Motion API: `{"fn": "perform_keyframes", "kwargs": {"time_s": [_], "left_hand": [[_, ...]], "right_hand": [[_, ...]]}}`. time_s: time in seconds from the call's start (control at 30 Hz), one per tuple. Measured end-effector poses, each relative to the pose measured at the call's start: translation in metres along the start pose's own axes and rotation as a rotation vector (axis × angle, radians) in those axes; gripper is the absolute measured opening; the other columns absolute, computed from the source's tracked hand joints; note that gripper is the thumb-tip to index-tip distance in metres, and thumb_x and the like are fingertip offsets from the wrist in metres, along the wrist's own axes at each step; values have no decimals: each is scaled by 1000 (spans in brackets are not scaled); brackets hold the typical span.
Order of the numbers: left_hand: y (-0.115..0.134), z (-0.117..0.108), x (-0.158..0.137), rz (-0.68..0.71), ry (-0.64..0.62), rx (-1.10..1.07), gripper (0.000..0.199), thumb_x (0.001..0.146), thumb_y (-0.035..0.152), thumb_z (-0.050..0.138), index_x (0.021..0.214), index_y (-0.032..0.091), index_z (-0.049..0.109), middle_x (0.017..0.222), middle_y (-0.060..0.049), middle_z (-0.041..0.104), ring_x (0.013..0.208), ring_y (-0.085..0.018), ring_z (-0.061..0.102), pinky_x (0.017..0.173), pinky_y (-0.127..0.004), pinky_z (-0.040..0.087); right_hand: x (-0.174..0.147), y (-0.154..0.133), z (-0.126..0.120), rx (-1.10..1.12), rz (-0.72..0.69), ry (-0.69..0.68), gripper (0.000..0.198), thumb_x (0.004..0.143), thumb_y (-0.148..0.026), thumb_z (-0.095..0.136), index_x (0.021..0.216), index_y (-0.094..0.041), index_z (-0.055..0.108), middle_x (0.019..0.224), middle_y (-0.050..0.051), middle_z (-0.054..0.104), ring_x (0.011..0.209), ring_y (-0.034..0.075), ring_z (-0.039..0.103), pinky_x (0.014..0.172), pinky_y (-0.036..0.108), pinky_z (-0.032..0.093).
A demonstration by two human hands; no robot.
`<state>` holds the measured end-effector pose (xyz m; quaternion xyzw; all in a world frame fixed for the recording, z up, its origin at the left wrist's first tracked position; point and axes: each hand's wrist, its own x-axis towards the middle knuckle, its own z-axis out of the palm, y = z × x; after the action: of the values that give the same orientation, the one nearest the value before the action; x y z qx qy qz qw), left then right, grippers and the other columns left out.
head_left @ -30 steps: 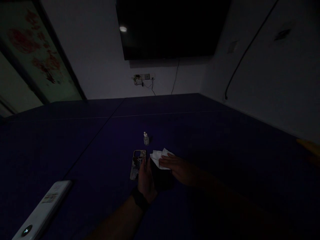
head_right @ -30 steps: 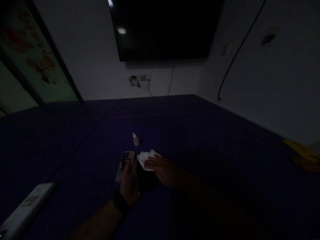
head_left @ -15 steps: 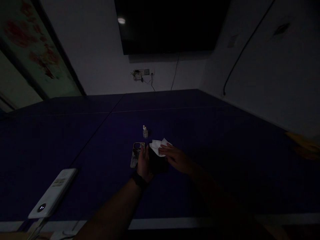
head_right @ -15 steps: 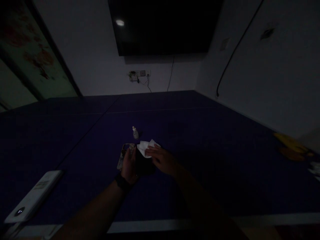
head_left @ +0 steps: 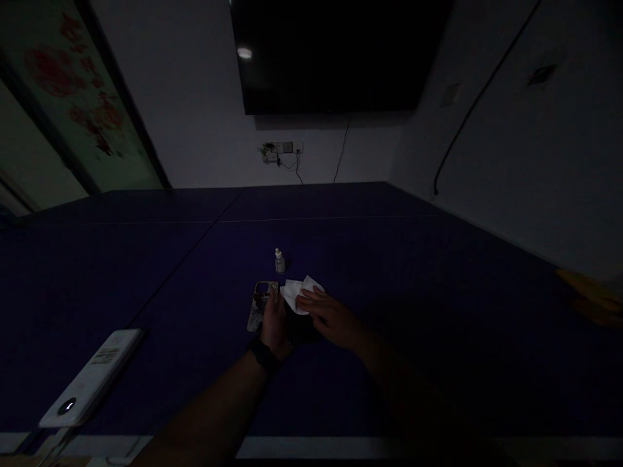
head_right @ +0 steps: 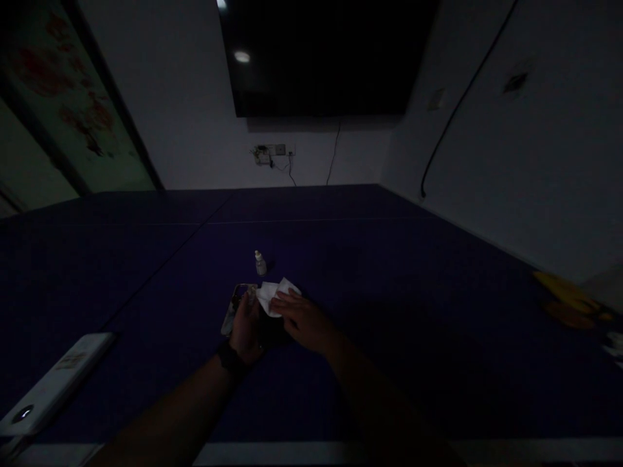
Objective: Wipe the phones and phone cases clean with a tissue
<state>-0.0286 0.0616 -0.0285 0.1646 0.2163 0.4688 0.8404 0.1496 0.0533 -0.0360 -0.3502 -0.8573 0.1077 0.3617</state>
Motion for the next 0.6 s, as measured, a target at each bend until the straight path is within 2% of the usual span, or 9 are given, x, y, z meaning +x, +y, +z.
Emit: {"fn": "perform_keyframes", "kwargs": {"time_s": [0.07, 0.17, 0.27, 0.37, 0.47, 0.53, 0.6], "left_hand": [[0, 1, 0, -10, 30, 5, 63, 98, 60, 44, 141, 15, 57, 123, -14, 72, 122, -30, 64, 113, -45, 41], [1, 3, -1, -1, 36, -9, 64, 97, 61, 45, 145, 19, 53, 126, -13, 71, 122, -30, 65, 112, -46, 42], [2, 3, 0, -27, 9, -3, 64, 98, 61, 43, 146, 20, 53, 128, -13, 70, 120, -29, 66, 111, -45, 43], [2, 2, 2, -30, 35, -1, 62, 97, 59, 45, 139, 15, 58, 118, -13, 74, 112, -29, 69, 107, -42, 46], [1, 0, 3, 6, 81, -23, 58, 97, 56, 49, 138, 16, 59, 112, -12, 75, 107, -28, 71, 104, -41, 48], [2, 0, 3, 3, 75, -48, 58, 98, 56, 46, 142, 19, 56, 119, -12, 73, 113, -28, 68, 106, -43, 47], [2, -1, 3, -18, 48, -54, 58, 100, 56, 42, 145, 22, 53, 128, -11, 70, 122, -28, 64, 110, -44, 44]], "right_hand": [[-1, 2, 0, 24, -20, -30, 51, 83, -2, 52, 123, -28, 71, 132, 3, 71, 135, 21, 57, 122, 53, 36], [-3, 6, -1, 51, -22, 2, 47, 81, -1, 53, 111, -29, 75, 121, 1, 76, 129, 21, 62, 123, 53, 34], [-2, 6, 1, 45, 13, 37, 50, 83, -1, 52, 120, -27, 72, 128, 4, 73, 134, 21, 59, 122, 53, 35], [1, 0, 4, 60, 2, -20, 51, 83, -2, 50, 123, -25, 71, 133, 5, 70, 137, 21, 55, 122, 52, 35], [1, 0, 2, 97, -27, -39, 48, 78, 0, 50, 109, -26, 76, 121, 3, 76, 130, 21, 62, 123, 51, 33], [0, 2, 0, 92, -14, 10, 46, 78, 1, 50, 105, -26, 77, 116, 3, 78, 125, 21, 65, 123, 52, 33], [0, 5, -1, 69, 15, 65, 47, 79, 0, 50, 110, -26, 75, 120, 4, 77, 127, 21, 64, 123, 53, 34]]}}
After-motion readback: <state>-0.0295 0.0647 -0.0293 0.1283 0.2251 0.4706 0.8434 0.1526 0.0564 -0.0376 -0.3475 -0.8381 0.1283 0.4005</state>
